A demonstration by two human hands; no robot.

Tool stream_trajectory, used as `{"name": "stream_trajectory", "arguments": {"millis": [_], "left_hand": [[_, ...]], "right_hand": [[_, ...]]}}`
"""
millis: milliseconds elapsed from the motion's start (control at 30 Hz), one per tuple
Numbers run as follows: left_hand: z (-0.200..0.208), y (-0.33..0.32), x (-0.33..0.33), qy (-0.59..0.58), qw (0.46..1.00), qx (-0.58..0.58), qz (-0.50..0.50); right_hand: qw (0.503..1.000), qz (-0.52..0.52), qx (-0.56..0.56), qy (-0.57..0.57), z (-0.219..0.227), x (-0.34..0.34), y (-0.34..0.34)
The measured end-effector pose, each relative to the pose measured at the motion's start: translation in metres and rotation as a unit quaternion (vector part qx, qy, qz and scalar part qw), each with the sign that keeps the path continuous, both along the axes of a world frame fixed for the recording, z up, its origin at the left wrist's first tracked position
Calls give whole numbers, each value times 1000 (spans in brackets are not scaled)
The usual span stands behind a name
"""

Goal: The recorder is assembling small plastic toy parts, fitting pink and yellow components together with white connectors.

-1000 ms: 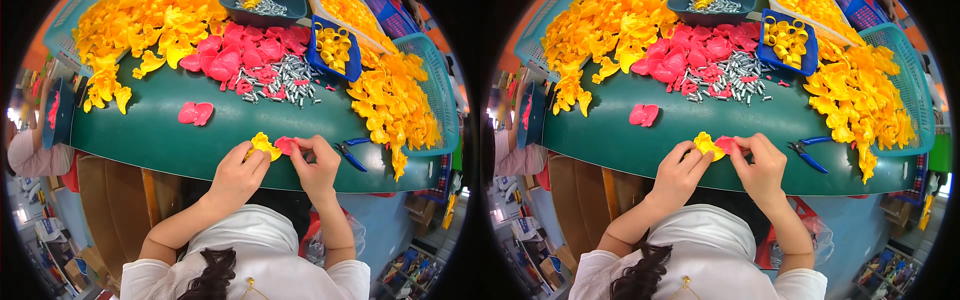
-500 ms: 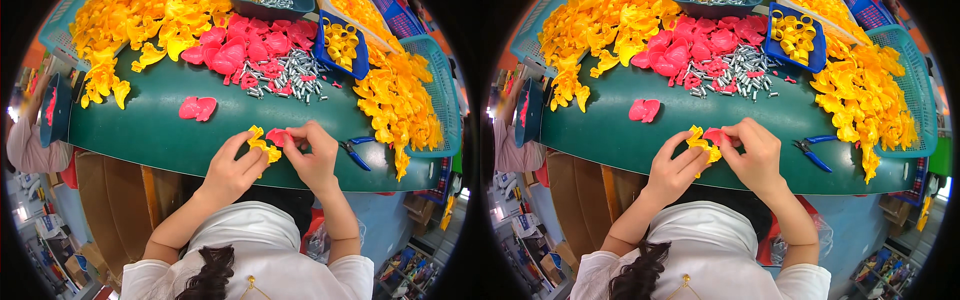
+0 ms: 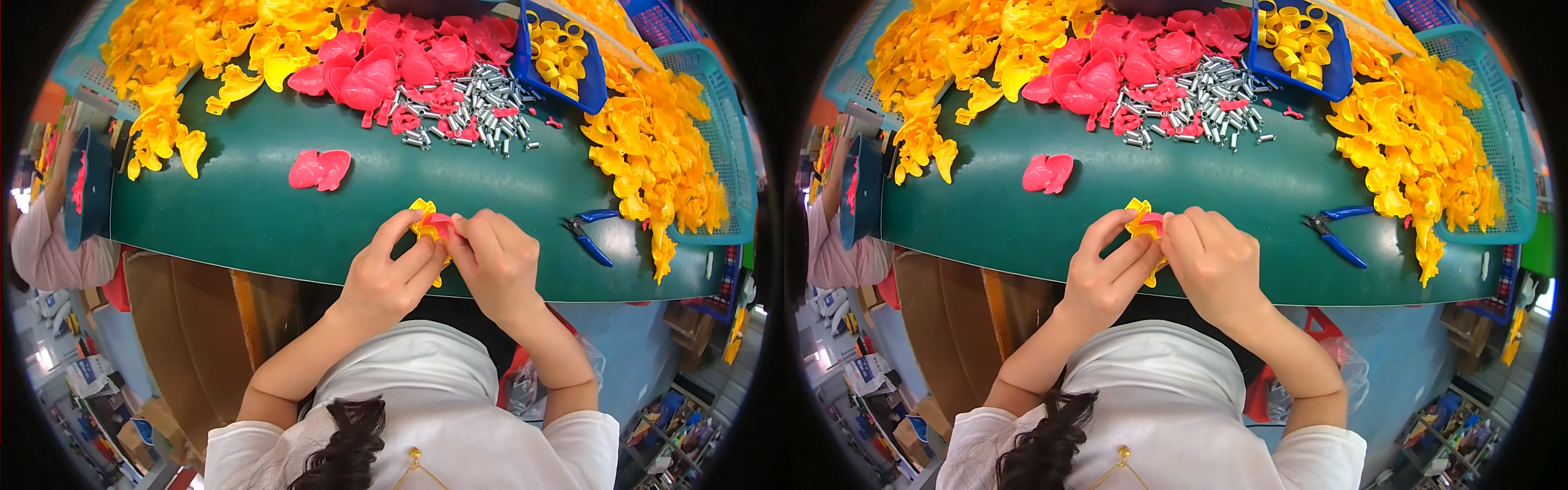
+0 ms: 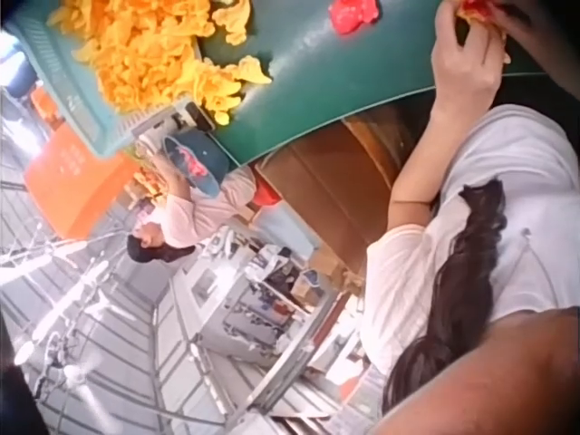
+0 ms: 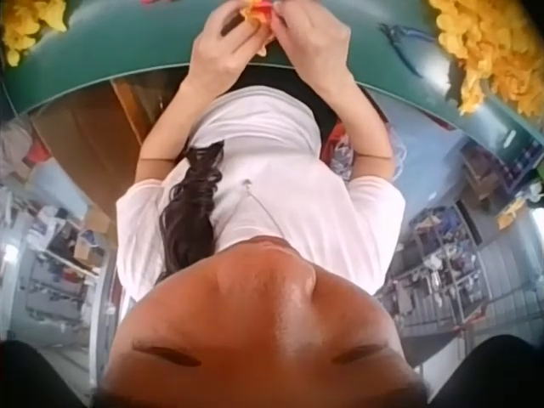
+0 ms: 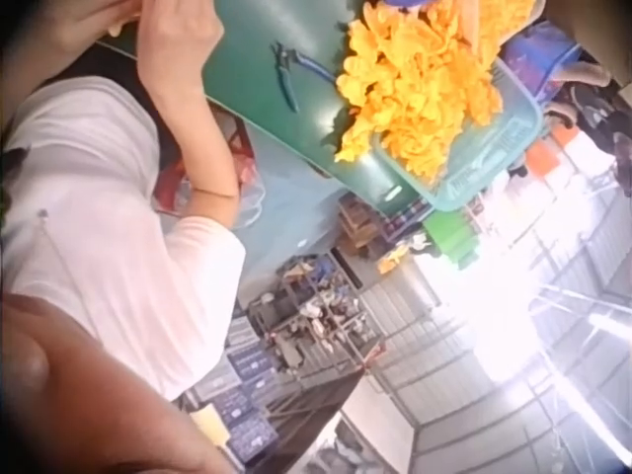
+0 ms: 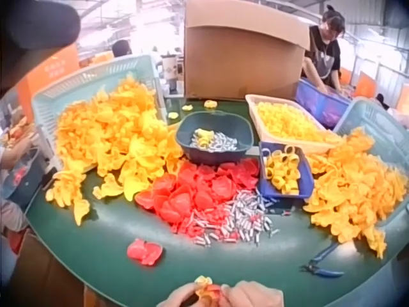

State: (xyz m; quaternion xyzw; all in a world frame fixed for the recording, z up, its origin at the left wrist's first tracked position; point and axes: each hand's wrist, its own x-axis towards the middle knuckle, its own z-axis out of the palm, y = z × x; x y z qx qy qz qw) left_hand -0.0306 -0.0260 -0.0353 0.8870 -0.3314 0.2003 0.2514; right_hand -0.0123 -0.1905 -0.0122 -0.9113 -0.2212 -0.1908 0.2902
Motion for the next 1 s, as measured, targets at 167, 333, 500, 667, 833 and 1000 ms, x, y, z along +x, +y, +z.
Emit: {"name": "stream_trajectory", "arguments": {"millis": [167,333,500,667,833,1000], "left_hand": [[-4,0,0,-8,1000,2,4],[-8,-1,2,-31,999,3,1],[-8,-5,0,-57,998,12,14],[-6,-7,-1,-60,998,20,15],[-8,-7,0,-52,998,-1,23],[-5,-1,4,-36,999,15,-18]], "right_hand": [[975,99,108,169,10,1,-22],[938,142,128,290,15,21,-35],[948,150,146,238,5,12,-34],[955,149,133,221,9,21,-38],[945,198,95,242,15,24,-41],[938,169,138,270,3,18,-46]]}}
